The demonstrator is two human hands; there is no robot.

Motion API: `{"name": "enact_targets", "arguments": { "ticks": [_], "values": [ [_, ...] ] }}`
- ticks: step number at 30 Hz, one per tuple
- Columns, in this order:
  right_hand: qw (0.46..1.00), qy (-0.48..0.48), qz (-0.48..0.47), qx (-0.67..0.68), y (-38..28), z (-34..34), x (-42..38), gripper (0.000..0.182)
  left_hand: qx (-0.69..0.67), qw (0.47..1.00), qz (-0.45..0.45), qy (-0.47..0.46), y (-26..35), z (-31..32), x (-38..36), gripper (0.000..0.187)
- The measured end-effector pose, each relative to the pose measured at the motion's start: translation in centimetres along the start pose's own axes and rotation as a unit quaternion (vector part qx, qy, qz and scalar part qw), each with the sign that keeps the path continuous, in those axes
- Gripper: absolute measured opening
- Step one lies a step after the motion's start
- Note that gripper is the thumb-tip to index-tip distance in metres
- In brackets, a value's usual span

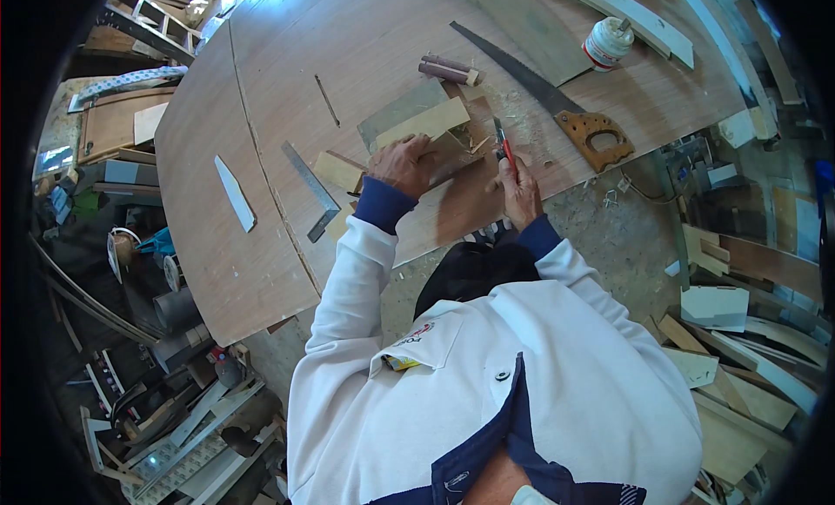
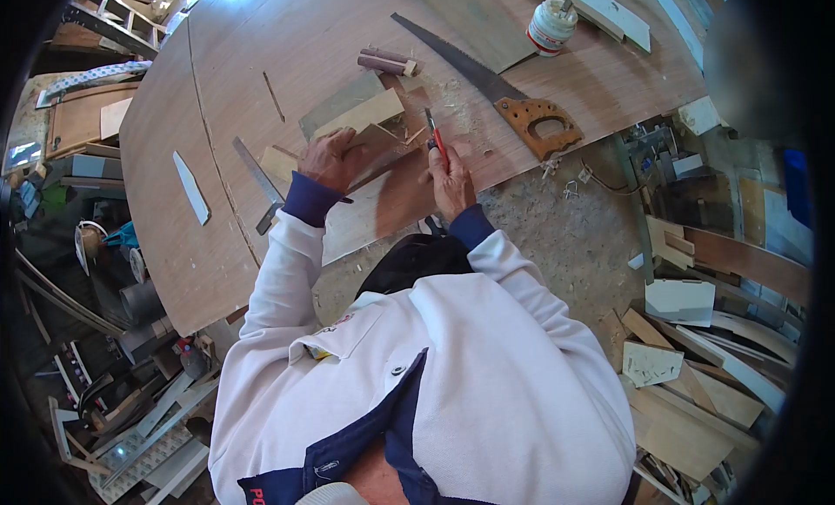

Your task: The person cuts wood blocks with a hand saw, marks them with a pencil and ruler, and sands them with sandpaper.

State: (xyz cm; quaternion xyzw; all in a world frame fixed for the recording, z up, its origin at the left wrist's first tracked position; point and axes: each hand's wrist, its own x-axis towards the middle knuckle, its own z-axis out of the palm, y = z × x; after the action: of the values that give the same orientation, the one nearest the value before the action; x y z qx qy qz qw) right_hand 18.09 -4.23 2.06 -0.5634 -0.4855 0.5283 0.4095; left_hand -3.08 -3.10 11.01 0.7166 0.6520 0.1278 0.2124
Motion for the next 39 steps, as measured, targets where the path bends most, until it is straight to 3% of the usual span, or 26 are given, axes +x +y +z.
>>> {"name": "enact_targets", "arguments": {
  "ticks": [2, 6, 8, 13, 17, 20, 23, 30, 39],
  "values": [
    [0.993, -0.079, 0.082, 0.012, -1.3, -0.9, -0.8, 0.035, 0.033, 0.999, 0.032, 0.020, -0.2, 0.5, 0.2, 0.017],
    [0.984, -0.121, 0.129, 0.020, -0.9, -0.7, -1.3, 0.035, 0.056, 0.996, 0.061, 0.038, -0.8, 0.8, 0.6, 0.018],
    [0.988, -0.113, 0.038, -0.094, -0.3, -0.3, -1.3, 0.039, 0.049, 0.996, 0.070, 0.033, -0.8, 0.7, 0.6, 0.021],
    [0.980, -0.147, 0.063, -0.115, -3.8, -0.2, -1.5, 0.041, 0.076, 0.996, -0.024, -0.028, -0.1, 1.0, 0.7, 0.021],
    [0.974, -0.183, 0.118, -0.064, -3.0, -0.1, -1.5, 0.044, 0.085, 0.996, 0.018, -0.033, -0.5, 1.5, 0.1, 0.024],
    [0.986, -0.133, 0.047, -0.084, -2.3, 0.5, -2.1, 0.050, 0.080, 0.996, 0.039, -0.026, -0.5, 2.1, -0.3, 0.023],
    [0.974, -0.185, 0.097, -0.088, -5.1, -0.1, -1.9, 0.057, 0.095, 0.995, 0.015, -0.024, 0.1, 2.2, -0.3, 0.018],
    [0.976, -0.168, 0.101, -0.096, -5.9, -0.3, -2.7, 0.063, 0.164, 0.986, 0.041, -0.014, 0.7, 2.9, -1.4, 0.009],
    [0.959, -0.145, 0.066, -0.233, -2.8, 0.8, -1.8, 0.060, 0.161, 0.983, 0.086, 0.025, 0.8, 3.9, -1.9, 0.008]
  ]
}}
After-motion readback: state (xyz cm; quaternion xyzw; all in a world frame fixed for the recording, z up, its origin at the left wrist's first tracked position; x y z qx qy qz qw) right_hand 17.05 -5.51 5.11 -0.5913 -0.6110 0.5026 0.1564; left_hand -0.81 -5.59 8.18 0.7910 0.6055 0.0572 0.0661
